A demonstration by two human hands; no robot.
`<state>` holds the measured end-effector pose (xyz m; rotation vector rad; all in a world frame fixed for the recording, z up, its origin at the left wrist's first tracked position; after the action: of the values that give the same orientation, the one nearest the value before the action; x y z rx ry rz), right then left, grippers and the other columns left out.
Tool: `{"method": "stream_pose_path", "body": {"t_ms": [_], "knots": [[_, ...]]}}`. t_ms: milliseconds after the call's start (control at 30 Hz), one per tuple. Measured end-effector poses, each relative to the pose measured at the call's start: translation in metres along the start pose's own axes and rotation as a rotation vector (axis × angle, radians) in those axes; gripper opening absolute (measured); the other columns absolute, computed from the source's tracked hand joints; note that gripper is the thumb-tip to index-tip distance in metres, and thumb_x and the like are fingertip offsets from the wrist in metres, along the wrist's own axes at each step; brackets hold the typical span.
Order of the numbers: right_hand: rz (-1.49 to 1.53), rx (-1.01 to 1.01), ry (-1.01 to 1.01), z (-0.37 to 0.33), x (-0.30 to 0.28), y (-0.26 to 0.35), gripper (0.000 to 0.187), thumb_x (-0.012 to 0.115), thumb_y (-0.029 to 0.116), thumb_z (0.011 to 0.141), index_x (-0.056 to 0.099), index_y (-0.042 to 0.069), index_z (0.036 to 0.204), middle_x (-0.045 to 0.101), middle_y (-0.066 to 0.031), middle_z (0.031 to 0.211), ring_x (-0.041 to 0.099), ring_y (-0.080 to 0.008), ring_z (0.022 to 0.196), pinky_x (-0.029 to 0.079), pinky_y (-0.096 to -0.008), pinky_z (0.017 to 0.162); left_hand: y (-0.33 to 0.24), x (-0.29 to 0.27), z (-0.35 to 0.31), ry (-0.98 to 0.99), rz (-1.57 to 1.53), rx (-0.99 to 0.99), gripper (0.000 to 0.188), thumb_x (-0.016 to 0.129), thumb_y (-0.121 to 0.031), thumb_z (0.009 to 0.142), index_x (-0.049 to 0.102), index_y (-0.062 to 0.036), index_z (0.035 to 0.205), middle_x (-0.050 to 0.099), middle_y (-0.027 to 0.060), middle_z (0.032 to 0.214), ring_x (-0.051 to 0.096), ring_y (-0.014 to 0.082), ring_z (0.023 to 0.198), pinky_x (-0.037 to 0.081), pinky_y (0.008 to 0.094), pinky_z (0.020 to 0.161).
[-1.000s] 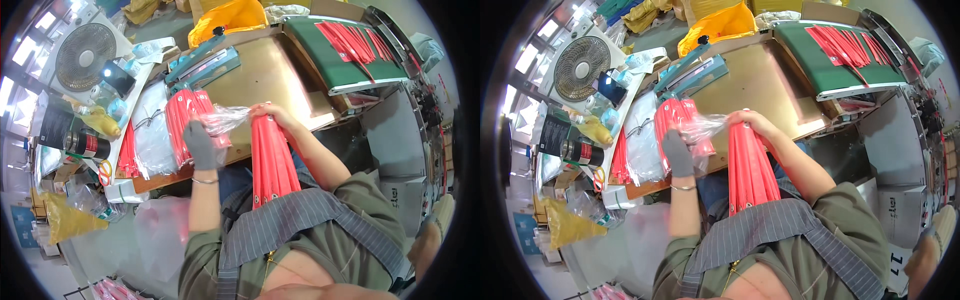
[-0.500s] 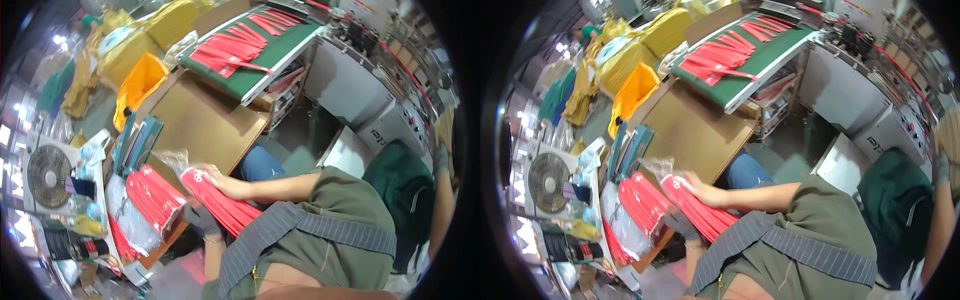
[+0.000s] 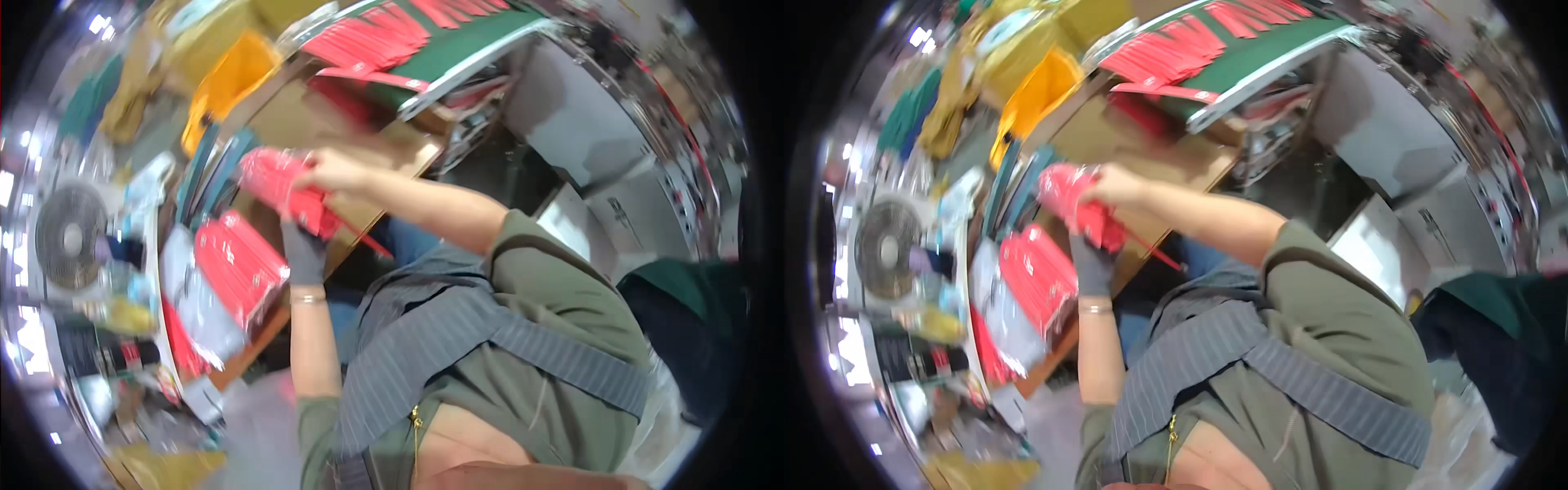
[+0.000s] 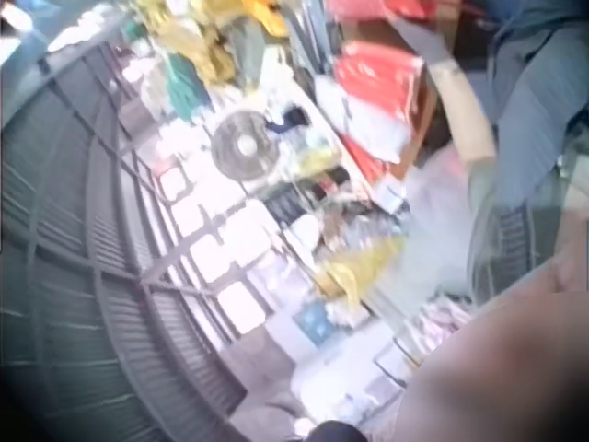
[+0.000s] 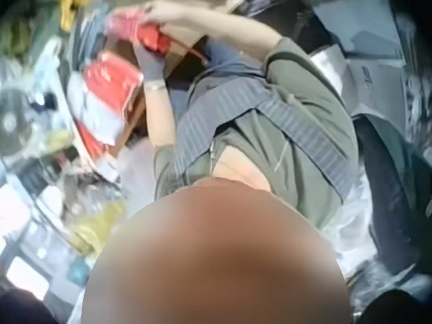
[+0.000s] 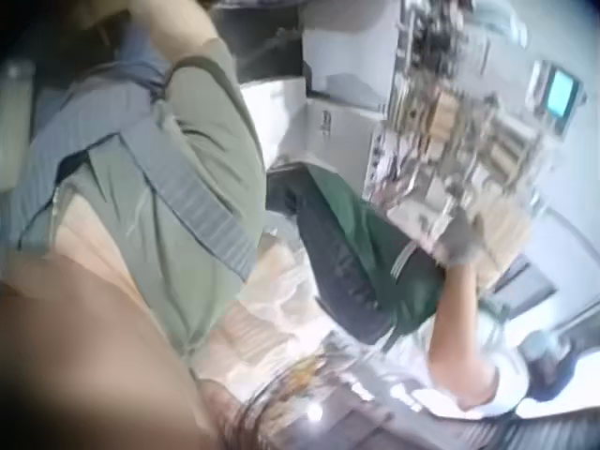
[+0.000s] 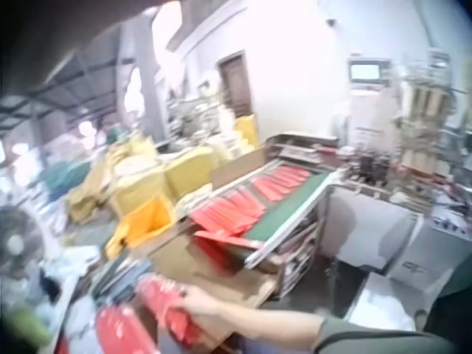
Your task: Packaging and sealing stacks of pink plastic bags into clear plastic sleeves at a warehouse workbench.
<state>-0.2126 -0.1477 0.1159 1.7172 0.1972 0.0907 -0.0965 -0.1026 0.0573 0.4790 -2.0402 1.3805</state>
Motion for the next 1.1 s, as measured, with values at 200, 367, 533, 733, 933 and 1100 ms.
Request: {"method": "stream_pose_path", "body": {"t_ms": [200, 367, 533, 733, 933, 1100], "knots": [[0.574, 0.065, 0.241, -0.005, 0.063, -0.031, 0.032, 0.065, 0.008, 0.08, 0.058, -0.003, 0.109, 0.064, -0.0097, 0.102, 0.062, -0.0157, 0.092, 0.048, -0.0275, 0.083, 0.001, -0.055, -0.027, -0.131, -0.012, 0.045, 0.046, 0.048, -0.047, 0.092, 0.052, -0.0114, 0.121, 0.059, 0.0038, 0.11, 0.057, 0.0175, 0.096, 0.048, 0.0349, 0.079], [0.532, 0.312, 0.594, -0.175, 0.067, -0.088, 0.071, 0.064, 0.017, 0.087, 0.024, 0.002, 0.143, 0.04, -0.0089, 0.139, 0.036, -0.0155, 0.128, 0.027, -0.033, 0.109, 0.05, -0.096, -0.161, -0.107, 1.017, -0.052, 0.034, 0.056, -0.034, 0.09, 0.06, -0.0003, 0.098, 0.062, 0.012, 0.093, 0.057, 0.0164, 0.083, 0.047, 0.0306, 0.073], [-1.019, 0.1, 0.337, -0.161, 0.023, -0.051, 0.043, 0.069, 0.044, 0.075, 0.062, 0.011, 0.102, 0.065, -0.0115, 0.095, 0.063, -0.0297, 0.081, 0.05, -0.0372, 0.06, -0.017, -0.014, -0.174, -0.1, 1.349, 0.243, 0.033, 0.065, -0.028, 0.082, 0.048, -0.0008, 0.074, 0.047, 0.0114, 0.067, 0.049, 0.0229, 0.062, 0.042, 0.0343, 0.059], [-0.671, -0.655, 0.053, -0.075, 0.066, 0.009, 0.028, 0.063, 0.02, 0.078, 0.056, 0.008, 0.102, 0.061, -0.0156, 0.073, 0.061, -0.0346, 0.066, 0.047, -0.0418, 0.059, -0.112, 0.026, -0.092, -0.068, 1.278, 0.498, 0.021, 0.061, -0.014, 0.079, 0.047, -0.0015, 0.071, 0.041, 0.0133, 0.057, 0.043, 0.0235, 0.051, 0.038, 0.0344, 0.051], [-0.827, -0.802, -0.225, -0.018, 0.031, 0.135, 0.014, 0.063, 0.013, 0.081, 0.063, 0.005, 0.093, 0.061, -0.0126, 0.064, 0.062, -0.0188, 0.055, 0.048, -0.03, 0.05, -0.195, -0.004, -0.047, 0.011, 1.832, 0.225, 0.017, 0.058, -0.019, 0.082, 0.058, -0.0032, 0.077, 0.06, 0.008, 0.064, 0.061, 0.0147, 0.056, 0.045, 0.0245, 0.047], [-0.534, -0.519, -0.076, 0.003, 0.009, 0.162, 0.019, 0.063, 0.014, 0.081, 0.066, -0.004, 0.082, 0.064, -0.0112, 0.062, 0.061, -0.0141, 0.049, 0.05, -0.0298, 0.05, -0.232, 0.023, -0.044, -0.311, 1.024, 0.365, 0.019, 0.047, -0.013, 0.089, 0.057, -0.0018, 0.078, 0.063, 0.0096, 0.067, 0.061, 0.0158, 0.051, 0.044, 0.0264, 0.038]]}}
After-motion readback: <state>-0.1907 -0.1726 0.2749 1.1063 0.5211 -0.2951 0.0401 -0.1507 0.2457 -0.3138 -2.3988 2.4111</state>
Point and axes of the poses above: each hand's wrist, its own z-axis towards the middle knuckle, its own x-axis out of the palm, y = z × x, the point moved 7 cm from there along z, towards the middle knuckle
